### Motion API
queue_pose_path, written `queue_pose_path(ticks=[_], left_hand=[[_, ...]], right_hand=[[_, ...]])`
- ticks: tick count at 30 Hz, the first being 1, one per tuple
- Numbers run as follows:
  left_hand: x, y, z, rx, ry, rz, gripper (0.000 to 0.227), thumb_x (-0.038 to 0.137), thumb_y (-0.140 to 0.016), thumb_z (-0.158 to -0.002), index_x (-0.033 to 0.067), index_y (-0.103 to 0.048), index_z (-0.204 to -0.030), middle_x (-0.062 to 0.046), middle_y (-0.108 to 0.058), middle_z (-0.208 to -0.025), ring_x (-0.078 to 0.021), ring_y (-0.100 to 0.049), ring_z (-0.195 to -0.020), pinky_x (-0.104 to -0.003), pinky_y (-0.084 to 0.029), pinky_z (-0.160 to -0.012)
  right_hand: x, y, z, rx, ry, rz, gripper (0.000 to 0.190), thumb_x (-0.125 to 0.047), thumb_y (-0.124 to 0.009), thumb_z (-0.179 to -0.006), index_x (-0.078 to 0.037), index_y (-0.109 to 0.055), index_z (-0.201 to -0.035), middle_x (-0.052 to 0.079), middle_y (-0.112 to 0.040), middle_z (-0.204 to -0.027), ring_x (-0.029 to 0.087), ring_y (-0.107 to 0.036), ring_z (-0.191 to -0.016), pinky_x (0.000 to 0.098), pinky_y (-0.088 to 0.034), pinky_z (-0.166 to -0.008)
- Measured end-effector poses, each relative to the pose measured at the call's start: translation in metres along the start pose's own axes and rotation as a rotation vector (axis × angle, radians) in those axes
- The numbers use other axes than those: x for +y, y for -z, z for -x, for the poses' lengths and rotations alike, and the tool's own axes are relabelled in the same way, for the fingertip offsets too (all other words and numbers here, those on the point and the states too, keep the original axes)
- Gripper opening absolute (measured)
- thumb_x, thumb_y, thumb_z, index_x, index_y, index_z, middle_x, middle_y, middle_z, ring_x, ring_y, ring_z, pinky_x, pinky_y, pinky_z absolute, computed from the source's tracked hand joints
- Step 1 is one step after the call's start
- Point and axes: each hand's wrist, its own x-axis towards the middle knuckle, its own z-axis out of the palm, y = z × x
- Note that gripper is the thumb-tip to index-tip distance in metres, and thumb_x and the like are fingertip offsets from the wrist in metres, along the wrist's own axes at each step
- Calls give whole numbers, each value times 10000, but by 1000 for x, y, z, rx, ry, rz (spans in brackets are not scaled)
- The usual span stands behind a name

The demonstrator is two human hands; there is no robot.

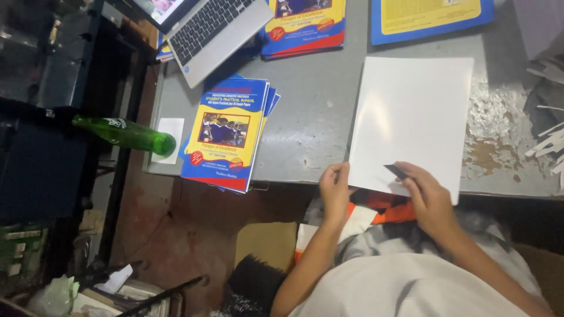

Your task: The person uses a utility knife to trim the edges of a white sheet of paper on a metal table. They then wipe the paper and the table surface with an orange cloth. The person also handles and stacks several blue and yellow books on the table.

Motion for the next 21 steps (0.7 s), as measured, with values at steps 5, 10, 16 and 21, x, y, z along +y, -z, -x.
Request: queue_pose_path(ticks=[5, 10, 16, 21], left_hand=[[26, 37, 2, -117, -278, -357, 123, 138, -638, -999, 39, -710, -984, -82, -772, -838, -148, -700, -585, -249, -601, -575], [40, 28, 1, -132, -889, -629, 170, 81, -609, -1023, 48, -752, -1109, -85, -758, -1068, -213, -725, -994, -345, -582, -916], [15, -9, 7, -425, -1123, -1198, 464, 242, -588, -1064, 92, -526, -1499, -50, -393, -1657, -289, -383, -1555, -661, -231, -1269], [4, -3, 3, -235, -1064, -1628, 892, 668, -534, -981, 145, -261, -1649, -36, -173, -1735, -283, -191, -1615, -656, -168, -1259]], right_hand=[[30, 22, -10, -53, 70, 109, 309, -65, -473, -1073, 2, -662, -1309, 160, -665, -1370, 305, -604, -1303, 407, -422, -1159], [30, 35, -24, -89, 121, 163, 291, -47, -481, -1082, 29, -666, -1294, 178, -670, -1362, 321, -605, -1314, 431, -434, -1175], [35, 50, -40, -134, 128, 247, 324, -47, -497, -1070, 10, -658, -1344, 188, -665, -1366, 341, -592, -1323, 458, -422, -1182], [43, 61, -57, -131, 109, 208, 313, -34, -493, -1076, 11, -668, -1332, 204, -672, -1338, 340, -615, -1278, 445, -445, -1167]])
